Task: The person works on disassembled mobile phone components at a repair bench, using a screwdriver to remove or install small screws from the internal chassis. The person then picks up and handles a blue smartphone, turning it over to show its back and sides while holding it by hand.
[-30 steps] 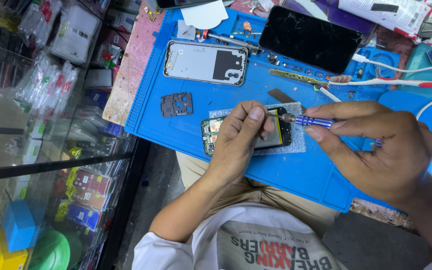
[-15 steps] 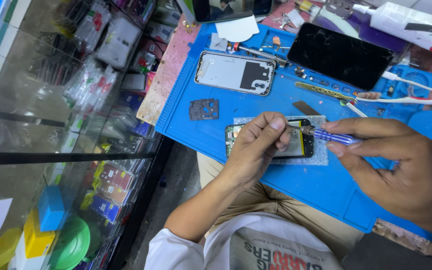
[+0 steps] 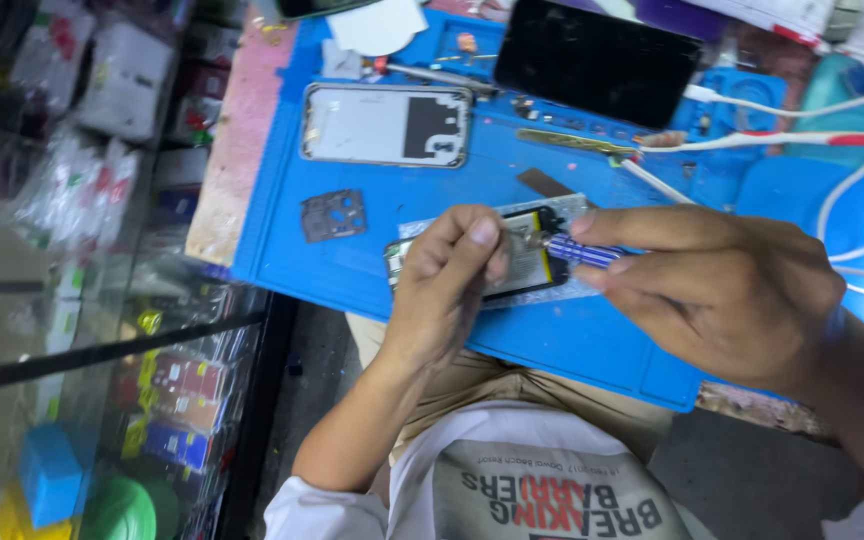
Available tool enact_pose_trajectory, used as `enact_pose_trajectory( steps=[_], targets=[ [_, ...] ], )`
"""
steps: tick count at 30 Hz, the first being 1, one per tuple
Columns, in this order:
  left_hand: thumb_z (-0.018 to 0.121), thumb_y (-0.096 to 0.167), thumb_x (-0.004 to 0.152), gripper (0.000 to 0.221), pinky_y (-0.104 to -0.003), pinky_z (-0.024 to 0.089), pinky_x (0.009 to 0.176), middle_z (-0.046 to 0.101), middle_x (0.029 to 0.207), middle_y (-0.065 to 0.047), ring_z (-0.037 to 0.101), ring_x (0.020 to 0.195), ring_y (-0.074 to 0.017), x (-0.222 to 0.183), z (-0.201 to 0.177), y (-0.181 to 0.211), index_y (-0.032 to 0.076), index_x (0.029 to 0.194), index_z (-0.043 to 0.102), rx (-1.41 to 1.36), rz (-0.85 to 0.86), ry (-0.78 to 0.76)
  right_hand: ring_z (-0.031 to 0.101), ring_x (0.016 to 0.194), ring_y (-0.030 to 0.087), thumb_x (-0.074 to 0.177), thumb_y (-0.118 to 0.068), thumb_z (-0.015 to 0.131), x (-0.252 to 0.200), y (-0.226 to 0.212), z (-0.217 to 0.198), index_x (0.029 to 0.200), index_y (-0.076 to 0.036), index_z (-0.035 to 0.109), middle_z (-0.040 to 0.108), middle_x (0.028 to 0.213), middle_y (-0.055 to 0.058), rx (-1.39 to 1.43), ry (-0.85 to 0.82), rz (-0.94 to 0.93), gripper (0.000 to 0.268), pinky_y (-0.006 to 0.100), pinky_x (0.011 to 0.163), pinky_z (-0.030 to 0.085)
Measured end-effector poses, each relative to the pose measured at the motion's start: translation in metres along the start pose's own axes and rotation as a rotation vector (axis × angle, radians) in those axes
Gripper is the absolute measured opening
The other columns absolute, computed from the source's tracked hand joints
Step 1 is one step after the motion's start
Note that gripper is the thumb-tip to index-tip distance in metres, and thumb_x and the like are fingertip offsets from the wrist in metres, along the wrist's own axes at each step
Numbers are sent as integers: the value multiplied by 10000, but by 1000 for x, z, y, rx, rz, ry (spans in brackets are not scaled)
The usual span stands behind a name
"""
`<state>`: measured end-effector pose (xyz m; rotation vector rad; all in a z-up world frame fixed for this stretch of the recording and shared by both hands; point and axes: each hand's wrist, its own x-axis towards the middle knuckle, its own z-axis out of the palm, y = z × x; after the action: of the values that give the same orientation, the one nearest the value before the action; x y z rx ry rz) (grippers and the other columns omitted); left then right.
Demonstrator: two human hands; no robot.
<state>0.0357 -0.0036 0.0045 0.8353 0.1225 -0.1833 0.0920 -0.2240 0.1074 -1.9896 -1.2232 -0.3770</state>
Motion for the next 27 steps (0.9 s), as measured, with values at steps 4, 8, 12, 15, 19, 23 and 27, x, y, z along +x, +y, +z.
enact_pose_trajectory(
  steps=[4,8,12,15,19,23,27],
  targets=[
    [640,198,1030,164,-264,479,829,656,918,-10,588,879,-112,-7,8,13,54,1093,688,516,54,-43,749,841,226,848,-125,841,3,-7,-19,938,-18,577,734,1014,150,12,-101,71,299,352,715,586],
    [680,112,985,165,-322,448,946,632,1046,-56,562,1033,-204,-14,20,19,88,1134,746,1093,333,-143,698,757,181,877,-214,789,0,-2,-22,932,-87,620,730,895,28,-37,-273,128,219,502,988,485],
    [678,34,860,369,-421,388,1037,601,1159,-98,504,1139,-305,-14,26,13,110,1216,744,1414,421,-159,665,694,196,922,-248,739,-2,8,-9,868,-95,622,678,741,-2,-123,-413,224,201,536,1136,389],
    [672,23,837,418,-439,369,1039,592,1171,-103,498,1140,-308,-16,26,7,99,1244,734,1436,400,-158,668,673,217,895,-205,713,-2,13,-1,868,-73,625,678,726,15,-90,-385,195,161,550,1116,381],
    [665,14,808,446,-442,348,1023,596,1173,-101,497,1134,-305,-18,22,5,99,1240,735,1461,388,-174,638,600,214,888,-220,725,-3,12,2,858,-76,635,659,676,21,-61,-441,246,173,549,1147,365],
    [672,28,812,442,-448,330,1030,606,1176,-84,503,1144,-292,-20,19,2,104,1243,735,1464,399,-180,646,611,214,883,-217,726,0,9,5,856,-78,636,645,648,27,-65,-462,257,168,547,1144,363],
    [675,39,817,437,-442,324,1036,616,1166,-67,512,1147,-278,-18,20,0,110,1243,740,1456,381,-180,671,681,231,888,-187,710,4,6,-2,881,-69,618,662,700,33,-76,-422,206,149,547,1129,370]
  ],
)
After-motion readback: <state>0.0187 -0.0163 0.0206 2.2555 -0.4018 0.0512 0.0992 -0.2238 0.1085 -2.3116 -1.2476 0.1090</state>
